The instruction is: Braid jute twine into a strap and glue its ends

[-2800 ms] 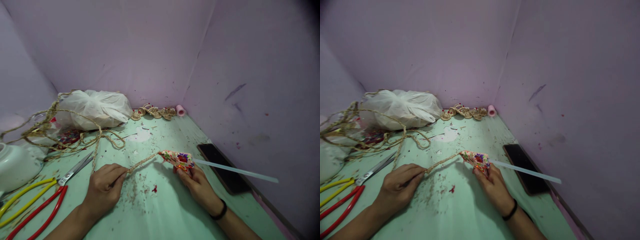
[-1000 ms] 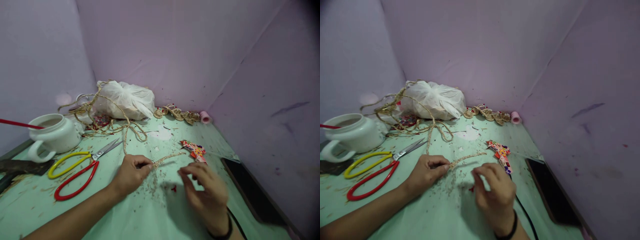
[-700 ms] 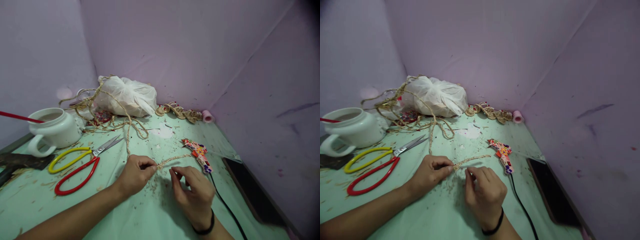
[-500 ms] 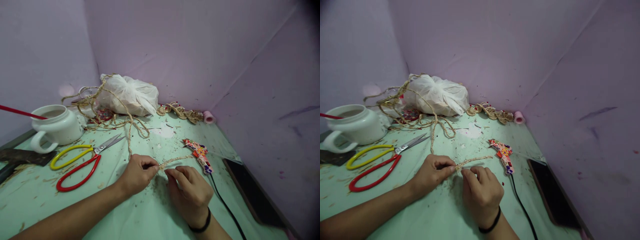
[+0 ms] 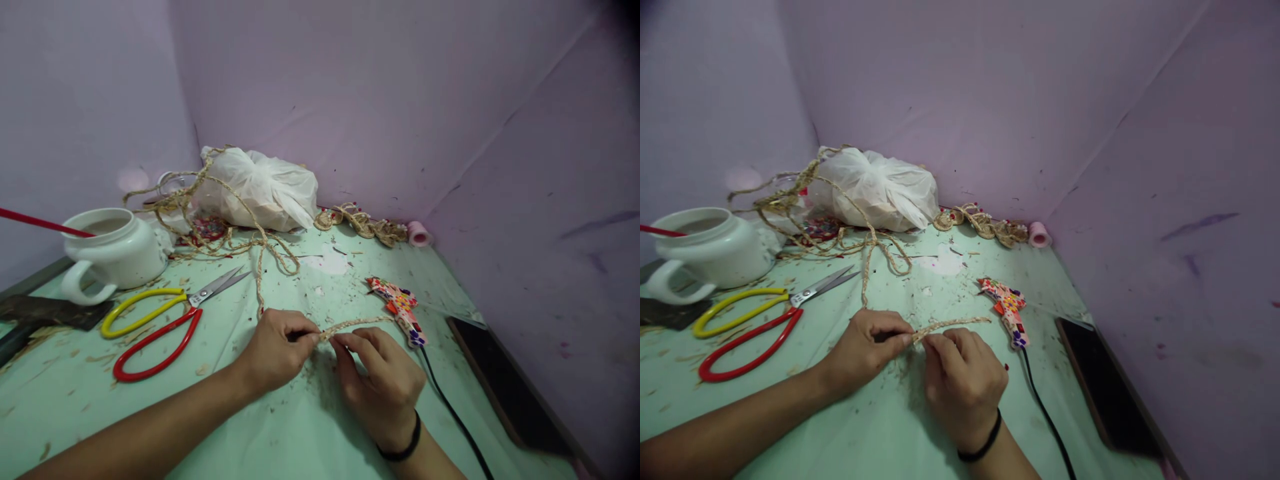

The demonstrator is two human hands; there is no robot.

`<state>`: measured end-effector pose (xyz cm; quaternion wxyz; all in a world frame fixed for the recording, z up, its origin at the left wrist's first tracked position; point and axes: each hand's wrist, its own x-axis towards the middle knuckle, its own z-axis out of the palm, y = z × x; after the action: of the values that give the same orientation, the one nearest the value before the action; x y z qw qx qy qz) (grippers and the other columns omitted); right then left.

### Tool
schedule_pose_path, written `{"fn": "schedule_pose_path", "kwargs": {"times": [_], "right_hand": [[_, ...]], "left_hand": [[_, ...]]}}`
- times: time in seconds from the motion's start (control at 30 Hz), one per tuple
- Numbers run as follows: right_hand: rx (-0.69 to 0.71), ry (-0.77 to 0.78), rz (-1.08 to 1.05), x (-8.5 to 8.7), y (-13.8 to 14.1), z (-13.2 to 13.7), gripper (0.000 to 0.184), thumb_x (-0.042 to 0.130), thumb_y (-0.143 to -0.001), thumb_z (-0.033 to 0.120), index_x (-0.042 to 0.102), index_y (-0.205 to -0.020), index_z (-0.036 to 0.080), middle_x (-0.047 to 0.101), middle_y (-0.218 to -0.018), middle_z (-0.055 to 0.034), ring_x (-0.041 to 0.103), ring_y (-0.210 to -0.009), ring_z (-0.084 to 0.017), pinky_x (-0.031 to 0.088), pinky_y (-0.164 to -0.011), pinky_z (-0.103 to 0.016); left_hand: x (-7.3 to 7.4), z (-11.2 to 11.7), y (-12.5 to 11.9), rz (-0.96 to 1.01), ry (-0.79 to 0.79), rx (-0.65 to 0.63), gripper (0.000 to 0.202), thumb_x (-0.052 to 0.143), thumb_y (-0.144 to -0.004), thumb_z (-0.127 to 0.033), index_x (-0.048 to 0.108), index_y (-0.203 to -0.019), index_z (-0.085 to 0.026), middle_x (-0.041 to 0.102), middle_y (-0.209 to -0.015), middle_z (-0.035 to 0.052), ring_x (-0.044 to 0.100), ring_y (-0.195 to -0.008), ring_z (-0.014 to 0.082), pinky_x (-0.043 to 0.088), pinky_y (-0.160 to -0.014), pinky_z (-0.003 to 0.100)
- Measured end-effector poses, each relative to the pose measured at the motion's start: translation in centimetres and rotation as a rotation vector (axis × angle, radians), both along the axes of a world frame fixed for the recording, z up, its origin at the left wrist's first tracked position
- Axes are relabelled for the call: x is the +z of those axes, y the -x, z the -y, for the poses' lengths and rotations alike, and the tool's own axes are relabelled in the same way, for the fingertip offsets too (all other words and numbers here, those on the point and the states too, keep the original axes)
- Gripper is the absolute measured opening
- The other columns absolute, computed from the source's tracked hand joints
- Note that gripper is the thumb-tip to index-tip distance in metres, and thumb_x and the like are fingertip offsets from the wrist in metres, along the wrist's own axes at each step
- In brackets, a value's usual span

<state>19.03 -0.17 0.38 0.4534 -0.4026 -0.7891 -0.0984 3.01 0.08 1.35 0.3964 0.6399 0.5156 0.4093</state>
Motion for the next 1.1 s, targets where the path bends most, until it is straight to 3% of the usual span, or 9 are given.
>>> {"fn": "schedule_pose_path", "kwargs": {"times": [0.2,0.33,0.83,1.1], "right_hand": [[0.015,0.104,-0.047,0.05,0.12,0.25,0.009,0.060,-0.073,0.011,0.060,-0.067,0.018,0.057,-0.058,-0.0011,0.052,-0.053,-0.013,0.037,-0.050,-0.024],[0.002,0.133,-0.043,0.04,0.17,0.36,0.012,0.060,-0.072,0.011,0.058,-0.063,0.018,0.054,-0.055,0.0000,0.049,-0.051,-0.013,0.035,-0.049,-0.025],[0.013,0.118,0.029,-0.11,0.31,0.21,0.015,0.057,-0.073,0.013,0.056,-0.058,0.017,0.051,-0.052,0.0000,0.043,-0.049,-0.012,0.029,-0.048,-0.026],[0.023,0.117,0.010,-0.10,0.28,0.25,0.016,0.057,-0.074,0.013,0.057,-0.058,0.017,0.049,-0.050,0.0010,0.043,-0.047,-0.012,0.030,-0.047,-0.025]], "left_hand": [[-0.63,0.44,0.13,-0.214,-0.279,-0.044,0.020,0.051,-0.075,-0.013,0.067,-0.064,-0.015,0.059,-0.057,0.0013,0.053,-0.057,0.0109,0.038,-0.055,0.021],[-0.90,0.63,0.12,-0.274,-0.376,-0.058,0.020,0.050,-0.075,-0.013,0.065,-0.062,-0.015,0.057,-0.055,0.0008,0.052,-0.055,0.0105,0.037,-0.054,0.022],[-1.00,0.41,0.20,-0.331,-0.465,-0.102,0.019,0.049,-0.074,-0.011,0.063,-0.063,-0.015,0.058,-0.056,0.0017,0.053,-0.056,0.0119,0.038,-0.056,0.023],[-0.90,0.39,0.41,-0.367,-0.387,-0.122,0.012,0.052,-0.071,-0.012,0.061,-0.064,-0.016,0.057,-0.060,0.0008,0.051,-0.058,0.0121,0.038,-0.057,0.024]]}}
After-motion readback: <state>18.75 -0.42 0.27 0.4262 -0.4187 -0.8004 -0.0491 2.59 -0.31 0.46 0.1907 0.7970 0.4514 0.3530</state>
